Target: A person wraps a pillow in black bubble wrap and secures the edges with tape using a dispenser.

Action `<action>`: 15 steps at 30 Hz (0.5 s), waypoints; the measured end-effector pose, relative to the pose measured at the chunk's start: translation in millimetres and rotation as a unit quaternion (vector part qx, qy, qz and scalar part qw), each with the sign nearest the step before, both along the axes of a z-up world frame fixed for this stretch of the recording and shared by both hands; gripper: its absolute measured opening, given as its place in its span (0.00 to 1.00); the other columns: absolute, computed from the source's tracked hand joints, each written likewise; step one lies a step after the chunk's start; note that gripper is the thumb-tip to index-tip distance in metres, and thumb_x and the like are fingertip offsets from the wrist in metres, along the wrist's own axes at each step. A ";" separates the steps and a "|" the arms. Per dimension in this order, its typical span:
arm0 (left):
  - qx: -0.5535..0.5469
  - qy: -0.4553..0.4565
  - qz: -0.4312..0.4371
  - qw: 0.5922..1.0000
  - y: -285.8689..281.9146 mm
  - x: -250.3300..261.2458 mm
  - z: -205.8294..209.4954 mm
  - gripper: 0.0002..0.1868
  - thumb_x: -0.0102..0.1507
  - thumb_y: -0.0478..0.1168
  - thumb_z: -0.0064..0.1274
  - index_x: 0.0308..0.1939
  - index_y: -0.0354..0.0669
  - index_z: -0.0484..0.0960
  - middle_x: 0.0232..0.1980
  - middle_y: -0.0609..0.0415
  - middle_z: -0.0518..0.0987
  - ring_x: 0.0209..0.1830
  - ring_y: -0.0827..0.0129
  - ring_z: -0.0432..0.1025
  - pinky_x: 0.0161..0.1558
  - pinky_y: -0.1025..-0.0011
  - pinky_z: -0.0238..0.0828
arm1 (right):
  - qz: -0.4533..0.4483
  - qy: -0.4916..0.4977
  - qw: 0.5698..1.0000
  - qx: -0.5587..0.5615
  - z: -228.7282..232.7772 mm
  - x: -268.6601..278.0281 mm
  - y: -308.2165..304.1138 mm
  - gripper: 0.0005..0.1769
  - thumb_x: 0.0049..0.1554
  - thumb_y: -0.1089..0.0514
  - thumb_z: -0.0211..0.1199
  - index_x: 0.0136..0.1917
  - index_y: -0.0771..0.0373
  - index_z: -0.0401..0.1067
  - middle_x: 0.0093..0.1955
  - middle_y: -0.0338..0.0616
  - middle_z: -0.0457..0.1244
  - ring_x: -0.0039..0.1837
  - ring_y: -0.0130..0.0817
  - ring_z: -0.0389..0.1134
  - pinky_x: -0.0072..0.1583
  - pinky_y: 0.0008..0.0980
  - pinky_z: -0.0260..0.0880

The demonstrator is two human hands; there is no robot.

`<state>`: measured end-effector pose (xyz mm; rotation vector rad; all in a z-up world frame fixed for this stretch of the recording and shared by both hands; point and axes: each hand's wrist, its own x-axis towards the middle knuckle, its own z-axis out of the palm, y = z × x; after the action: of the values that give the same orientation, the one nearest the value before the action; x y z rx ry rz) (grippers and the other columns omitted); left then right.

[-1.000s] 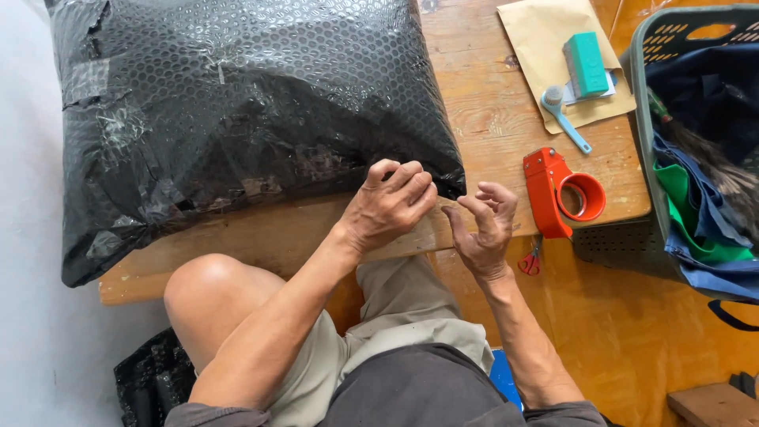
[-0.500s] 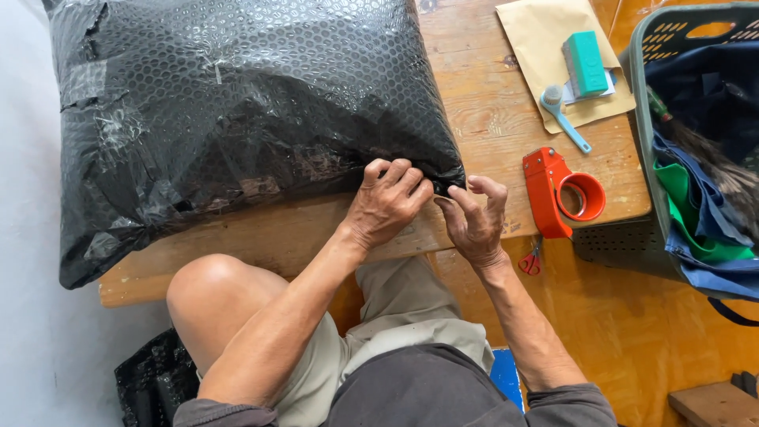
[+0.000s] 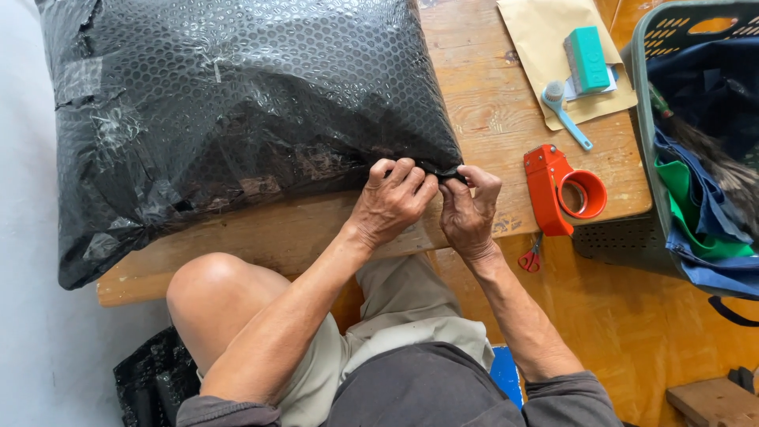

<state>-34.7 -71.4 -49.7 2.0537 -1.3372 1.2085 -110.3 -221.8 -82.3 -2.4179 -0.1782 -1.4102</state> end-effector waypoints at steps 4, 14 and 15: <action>-0.005 0.008 -0.014 1.000 -2.4 1.9 -7.7 0.08 0.64 0.33 0.51 0.30 0.47 0.73 0.30 0.54 0.66 0.39 0.62 0.68 0.55 0.65 0.57 | 0.005 -0.002 1.000 -0.004 -5.5 -3.2 -2.9 0.08 0.63 0.54 0.65 0.46 0.61 0.77 0.59 0.49 0.61 0.53 0.45 0.65 0.50 0.35 0.72; 0.002 -0.005 0.000 1.000 0.9 -3.2 0.6 0.07 0.65 0.32 0.49 0.32 0.47 0.75 0.37 0.52 0.71 0.43 0.62 0.69 0.56 0.64 0.57 | 0.016 0.015 0.999 0.029 -11.1 -2.5 -5.7 0.03 0.59 0.62 0.68 0.43 0.63 0.77 0.55 0.47 0.64 0.52 0.44 0.69 0.51 0.35 0.73; 0.002 -0.008 0.000 1.000 1.6 -3.9 5.6 0.06 0.65 0.32 0.49 0.33 0.47 0.76 0.42 0.51 0.73 0.46 0.61 0.69 0.56 0.63 0.57 | 0.020 0.014 0.999 0.036 -11.4 -2.3 -6.3 0.03 0.59 0.62 0.68 0.43 0.63 0.77 0.55 0.48 0.64 0.52 0.44 0.69 0.51 0.35 0.74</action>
<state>-38.6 -69.8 -44.1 2.0496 -1.3490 1.2266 -112.6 -228.1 -93.7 -2.3608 -0.1661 -1.3426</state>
